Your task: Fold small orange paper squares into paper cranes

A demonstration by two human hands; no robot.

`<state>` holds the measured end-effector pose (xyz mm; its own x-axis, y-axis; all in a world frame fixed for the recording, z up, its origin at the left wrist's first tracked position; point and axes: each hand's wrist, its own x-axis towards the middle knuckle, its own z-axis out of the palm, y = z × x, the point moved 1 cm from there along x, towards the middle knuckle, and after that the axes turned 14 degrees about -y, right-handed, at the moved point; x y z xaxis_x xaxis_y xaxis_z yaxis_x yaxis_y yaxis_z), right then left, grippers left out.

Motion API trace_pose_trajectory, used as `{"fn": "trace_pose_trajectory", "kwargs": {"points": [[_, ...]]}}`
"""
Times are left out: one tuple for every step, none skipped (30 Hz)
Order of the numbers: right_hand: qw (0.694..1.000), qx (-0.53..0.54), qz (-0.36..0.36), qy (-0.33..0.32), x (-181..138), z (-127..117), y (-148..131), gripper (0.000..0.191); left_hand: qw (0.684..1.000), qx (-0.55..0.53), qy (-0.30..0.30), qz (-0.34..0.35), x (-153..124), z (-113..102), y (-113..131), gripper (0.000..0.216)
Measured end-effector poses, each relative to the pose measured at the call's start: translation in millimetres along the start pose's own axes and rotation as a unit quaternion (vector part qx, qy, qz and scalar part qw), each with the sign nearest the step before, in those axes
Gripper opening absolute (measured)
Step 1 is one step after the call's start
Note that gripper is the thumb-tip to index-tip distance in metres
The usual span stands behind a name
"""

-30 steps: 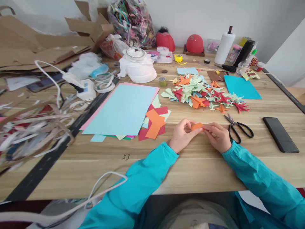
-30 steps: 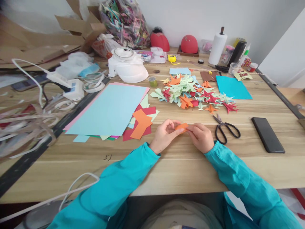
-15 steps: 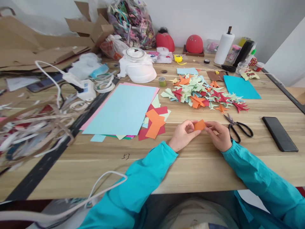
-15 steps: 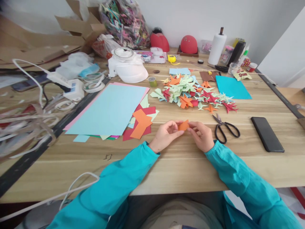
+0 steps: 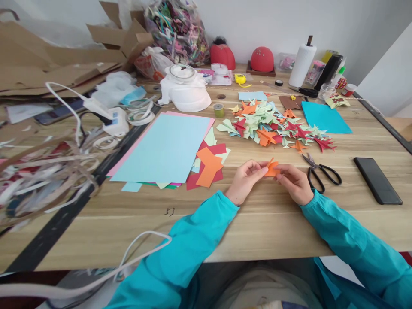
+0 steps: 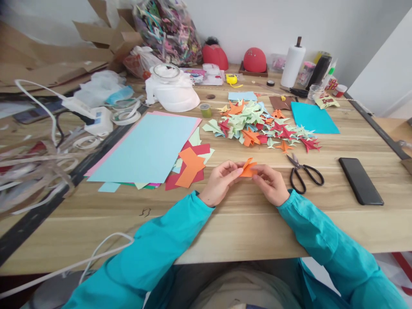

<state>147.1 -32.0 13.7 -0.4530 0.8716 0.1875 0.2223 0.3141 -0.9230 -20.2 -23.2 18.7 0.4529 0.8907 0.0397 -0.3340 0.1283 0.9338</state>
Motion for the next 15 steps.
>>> {"fn": "trace_pose_trajectory", "kwargs": {"points": [[1.000, 0.005, 0.003, -0.018, 0, 0, -1, 0.026, 1.000, 0.009, 0.000, 0.005, 0, 0, 1, 0.027], [1.000, 0.004, 0.003, -0.028, 0, 0, -2, 0.028, 1.000, 0.025, 0.000, 0.010, -1, 0, 1, 0.026], [1.000, -0.004, 0.000, -0.031, -1, 1, -2, 0.030, 0.999, 0.046, 0.002, 0.015, -1, 1, 2, 0.024], [0.999, -0.023, -0.004, -0.025, -1, 1, -2, 0.031, 0.997, 0.072, 0.008, 0.022, -1, 1, 2, 0.022], [0.999, -0.049, -0.010, -0.014, -1, 1, -2, 0.031, 0.994, 0.100, 0.019, 0.028, -1, 1, 1, 0.021], [0.997, -0.079, -0.016, 0.001, -1, 0, -1, 0.030, 0.991, 0.127, 0.031, 0.033, -1, 0, 0, 0.020], [0.994, -0.109, -0.022, 0.014, -1, 0, -1, 0.027, 0.988, 0.145, 0.043, 0.040, -1, 0, -2, 0.020], [0.990, -0.135, -0.029, 0.023, -2, 0, -2, 0.025, 0.986, 0.152, 0.051, 0.046, 0, -1, -4, 0.021], [0.987, -0.153, -0.036, 0.025, -2, 0, -2, 0.023, 0.987, 0.146, 0.052, 0.050, 0, -1, -7, 0.023], [0.985, -0.166, -0.043, 0.021, -2, -1, -2, 0.022, 0.989, 0.130, 0.051, 0.051, 1, -2, -9, 0.026], [0.983, -0.175, -0.049, 0.014, -2, -1, -3, 0.021, 0.991, 0.114, 0.050, 0.051, 2, -2, -11, 0.030], [0.981, -0.184, -0.054, 0.005, -2, -1, -4, 0.021, 0.992, 0.100, 0.055, 0.051, 2, -3, -12, 0.035], [0.980, -0.191, -0.057, -0.001, -1, 0, -4, 0.020, 0.992, 0.094, 0.064, 0.051, 2, -4, -13, 0.041], [0.979, -0.196, -0.057, -0.005, -1, 0, -4, 0.019, 0.991, 0.097, 0.075, 0.053, 2, -5, -12, 0.046], [0.978, -0.199, -0.054, -0.004, -1, 0, -3, 0.017, 0.989, 0.109, 0.086, 0.057, 1, -7, -11, 0.050]]}}
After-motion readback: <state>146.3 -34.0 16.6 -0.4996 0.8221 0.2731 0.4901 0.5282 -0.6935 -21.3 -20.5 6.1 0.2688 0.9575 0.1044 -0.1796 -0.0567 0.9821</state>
